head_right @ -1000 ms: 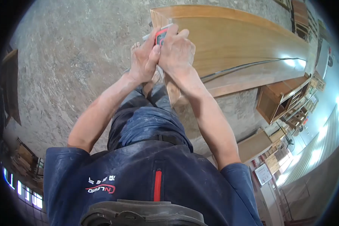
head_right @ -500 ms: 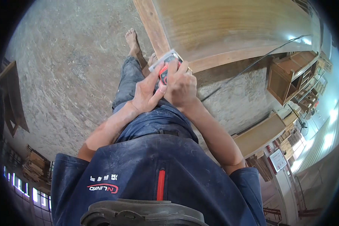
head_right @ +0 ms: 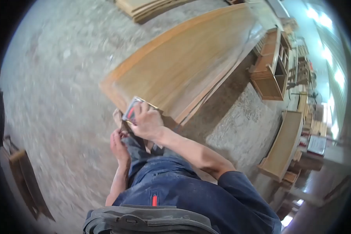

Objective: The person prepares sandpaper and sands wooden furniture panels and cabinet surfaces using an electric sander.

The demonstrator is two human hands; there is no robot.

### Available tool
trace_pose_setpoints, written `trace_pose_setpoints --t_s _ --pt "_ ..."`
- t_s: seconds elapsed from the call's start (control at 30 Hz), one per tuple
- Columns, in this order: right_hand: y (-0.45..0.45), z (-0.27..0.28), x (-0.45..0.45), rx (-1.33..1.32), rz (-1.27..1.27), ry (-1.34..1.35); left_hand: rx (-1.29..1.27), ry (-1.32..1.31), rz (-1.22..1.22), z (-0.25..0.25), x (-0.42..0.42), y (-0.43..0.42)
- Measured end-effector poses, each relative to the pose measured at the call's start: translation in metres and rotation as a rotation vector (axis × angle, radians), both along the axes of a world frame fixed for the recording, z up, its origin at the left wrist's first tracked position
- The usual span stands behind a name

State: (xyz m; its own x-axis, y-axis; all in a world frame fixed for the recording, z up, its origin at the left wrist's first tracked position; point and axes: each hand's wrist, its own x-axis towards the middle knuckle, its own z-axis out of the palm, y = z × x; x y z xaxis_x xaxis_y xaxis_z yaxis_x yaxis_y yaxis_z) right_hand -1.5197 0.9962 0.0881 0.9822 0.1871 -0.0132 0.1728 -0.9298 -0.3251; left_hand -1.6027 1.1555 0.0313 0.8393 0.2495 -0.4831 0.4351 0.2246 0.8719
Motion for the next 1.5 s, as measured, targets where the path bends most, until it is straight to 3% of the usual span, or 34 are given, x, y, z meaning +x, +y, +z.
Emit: trace_pose_setpoints --t_s 0.07,0.13,0.2,0.27,0.3,0.33,0.4,0.5,0.53,0.6,0.67,0.73,0.8,0.87,0.93,1.0,1.07,1.13,1.2,1.27,1.5 --pt "0.023 0.023 0.045 0.073 -0.027 -0.137 -0.131 0.128 -0.081 -0.004 0.041 0.019" --pt "0.052 0.061 0.090 0.288 -0.033 -0.401 -0.208 0.042 -0.056 -0.009 0.097 -0.006" --pt "0.079 0.093 0.134 0.392 -0.108 -0.487 -0.521 -0.073 -0.272 -0.045 0.145 -0.019" --pt "0.100 0.126 0.176 0.494 -0.176 -0.574 -0.816 0.123 -0.732 -0.029 0.216 -0.022" --pt "0.107 0.145 0.197 0.610 -0.165 -0.641 -0.869 0.375 -0.913 0.012 0.266 -0.038" --pt "0.115 0.154 0.213 0.727 -0.145 -0.701 -0.863 0.378 -0.944 0.017 0.294 -0.046" --pt "0.119 0.168 0.237 0.704 -0.223 -0.783 -1.034 0.150 -0.908 0.023 0.349 -0.063" --pt "0.117 0.176 0.247 0.809 -0.446 -0.702 -1.224 0.098 -0.627 0.011 0.443 -0.094" --pt "0.114 0.183 0.244 0.854 -0.510 -0.652 -1.227 0.099 -0.653 0.001 0.480 -0.103" --pt "0.107 0.183 0.233 0.758 -0.661 -0.675 -1.412 0.255 -1.073 -0.030 0.552 -0.121" --pt "0.101 0.194 0.216 0.683 -0.779 -0.713 -1.074 0.268 -1.071 0.009 0.563 -0.145" --pt "0.106 0.202 0.199 0.859 -1.028 -0.658 -0.964 0.152 -1.020 0.055 0.559 -0.177" --pt "0.109 0.199 0.176 0.917 -1.154 -0.660 -0.944 0.199 -0.931 0.089 0.558 -0.207" --pt "0.117 0.192 0.152 0.982 -1.290 -0.655 -0.933 0.160 -0.957 0.098 0.573 -0.230" --pt "0.126 0.184 0.132 1.038 -1.307 -0.827 -0.918 0.114 -0.982 0.113 0.581 -0.228" --pt "0.138 0.183 0.116 1.084 -1.342 -0.936 -0.653 0.116 -0.879 0.136 0.586 -0.208" --pt "0.152 0.180 0.097 1.117 -1.385 -0.994 -0.704 0.052 -0.863 0.142 0.577 -0.167" --pt "0.168 0.170 0.079 1.331 -1.514 -0.977 -0.516 -0.220 -0.869 0.157 0.559 -0.107" --pt "0.193 0.165 0.072 1.294 -1.597 -0.959 -0.543 -0.257 -0.940 0.158 0.541 -0.032" --pt "0.212 0.147 0.057 1.252 -1.760 -0.685 -0.427 -0.305 -0.985 0.158 0.519 0.041" --pt "0.261 0.077 0.046 1.117 -1.774 -0.452 -0.478 -0.107 -0.892 0.100 0.493 0.247"
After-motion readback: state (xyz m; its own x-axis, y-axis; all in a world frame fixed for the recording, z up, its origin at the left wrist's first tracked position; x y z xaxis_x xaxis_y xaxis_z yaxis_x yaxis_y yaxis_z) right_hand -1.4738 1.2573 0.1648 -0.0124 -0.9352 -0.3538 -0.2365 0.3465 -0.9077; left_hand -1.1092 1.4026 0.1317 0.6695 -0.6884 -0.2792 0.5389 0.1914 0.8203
